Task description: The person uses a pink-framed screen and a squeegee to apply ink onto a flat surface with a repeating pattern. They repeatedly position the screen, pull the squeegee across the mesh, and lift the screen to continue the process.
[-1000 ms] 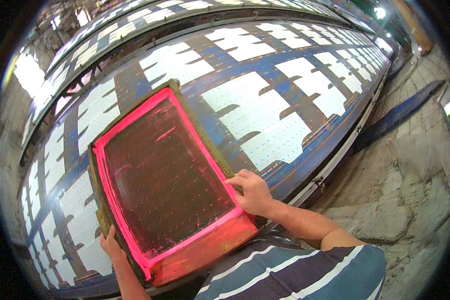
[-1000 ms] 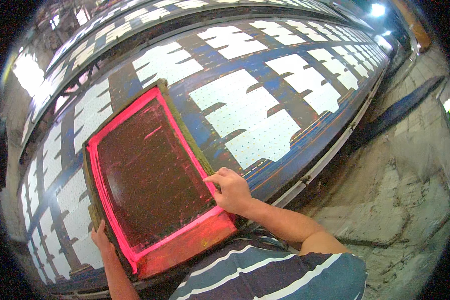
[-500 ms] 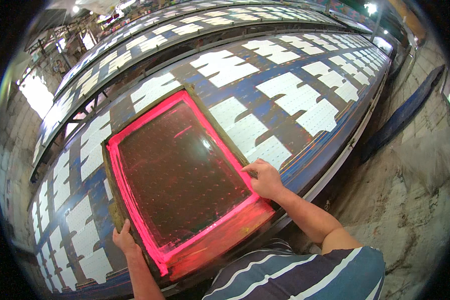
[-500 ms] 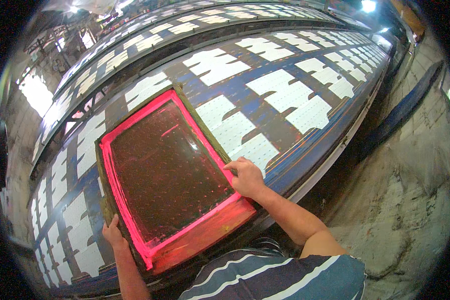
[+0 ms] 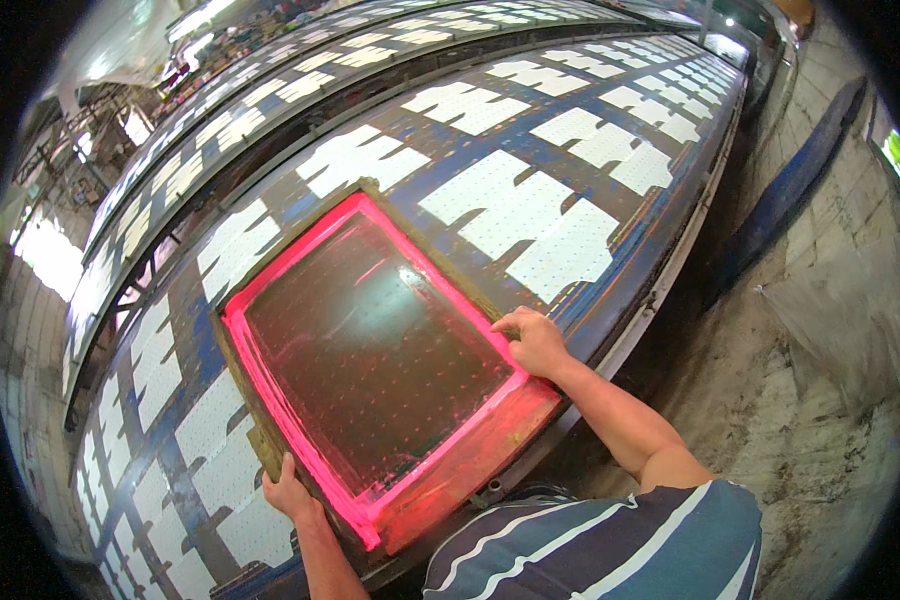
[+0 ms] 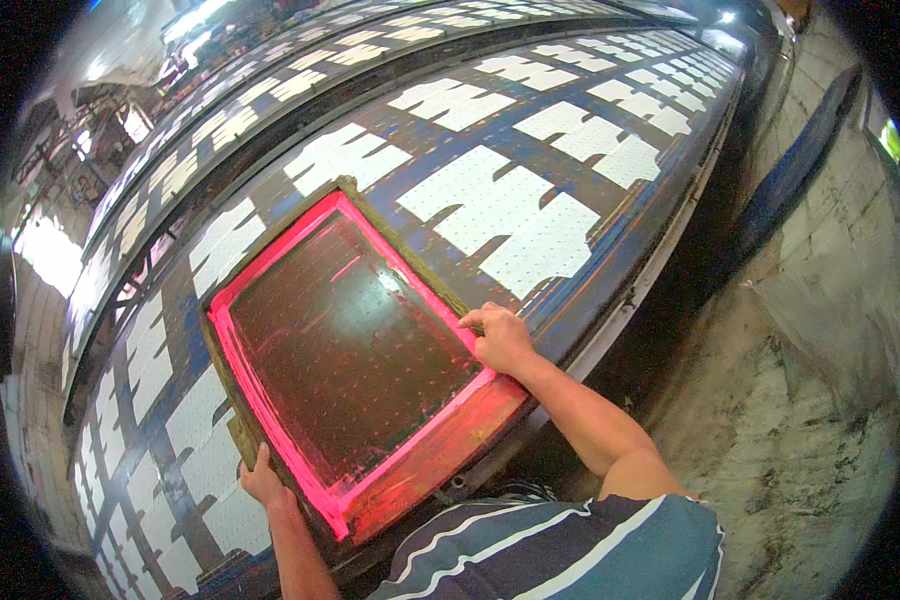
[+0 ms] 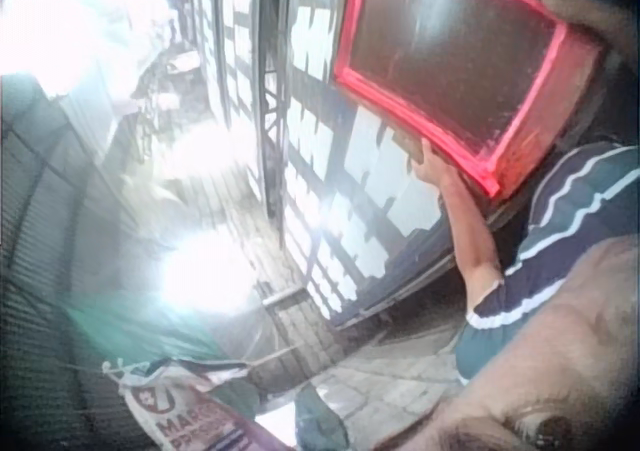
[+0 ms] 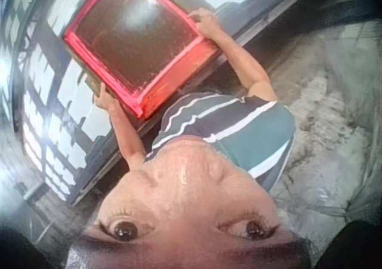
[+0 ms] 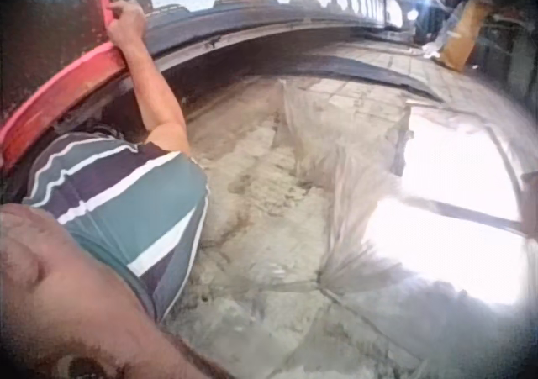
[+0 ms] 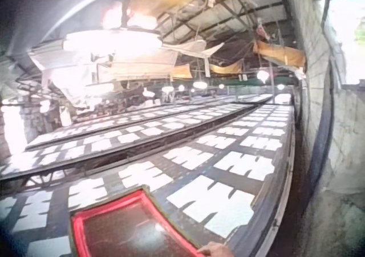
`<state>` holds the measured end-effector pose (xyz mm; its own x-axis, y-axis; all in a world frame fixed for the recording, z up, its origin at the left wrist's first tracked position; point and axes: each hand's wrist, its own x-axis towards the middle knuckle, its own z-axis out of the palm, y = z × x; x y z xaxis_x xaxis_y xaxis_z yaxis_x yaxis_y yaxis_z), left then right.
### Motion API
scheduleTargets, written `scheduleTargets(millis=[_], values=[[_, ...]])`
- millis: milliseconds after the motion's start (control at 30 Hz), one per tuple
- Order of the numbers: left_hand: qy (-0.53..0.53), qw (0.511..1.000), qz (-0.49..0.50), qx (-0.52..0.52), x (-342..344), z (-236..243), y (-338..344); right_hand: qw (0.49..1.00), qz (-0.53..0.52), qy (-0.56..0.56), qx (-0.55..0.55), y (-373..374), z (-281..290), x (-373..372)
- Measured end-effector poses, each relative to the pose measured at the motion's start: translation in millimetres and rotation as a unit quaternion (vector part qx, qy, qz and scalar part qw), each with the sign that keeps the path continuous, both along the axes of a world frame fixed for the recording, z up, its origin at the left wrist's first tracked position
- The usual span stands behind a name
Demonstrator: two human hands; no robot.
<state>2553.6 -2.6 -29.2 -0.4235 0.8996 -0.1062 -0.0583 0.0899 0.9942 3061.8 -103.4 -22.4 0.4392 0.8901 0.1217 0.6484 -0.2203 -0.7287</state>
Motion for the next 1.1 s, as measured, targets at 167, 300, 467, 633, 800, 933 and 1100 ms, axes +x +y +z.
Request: scheduleTargets(millis=[167,300,467,633,800,933,1100], values=[[0.037,0.999,0.011,-0.013,28,5,-2,1.000,0.011,0.011,0.010,-2,-12,30],[0.036,0.999,-0.004,-0.002,25,-2,-1,0.997,0.059,-0.033,0.029,-5,-13,38],[0.061,0.998,-0.001,-0.018,15,-19,8,0.945,0.132,-0.264,0.140,-39,16,4],[0.053,0.998,-0.020,-0.033,13,-27,10,0.850,0.510,-0.087,0.095,-81,37,-55],[0.056,0.998,-0.030,0.013,14,-30,7,0.841,0.480,-0.242,0.058,-79,40,-83],[0.117,0.993,-0.003,0.012,13,-35,9,0.852,0.445,-0.262,0.085,-68,45,-110],[0.098,0.995,0.004,0.026,12,-34,12,0.830,0.461,-0.307,-0.074,-40,55,-142]])
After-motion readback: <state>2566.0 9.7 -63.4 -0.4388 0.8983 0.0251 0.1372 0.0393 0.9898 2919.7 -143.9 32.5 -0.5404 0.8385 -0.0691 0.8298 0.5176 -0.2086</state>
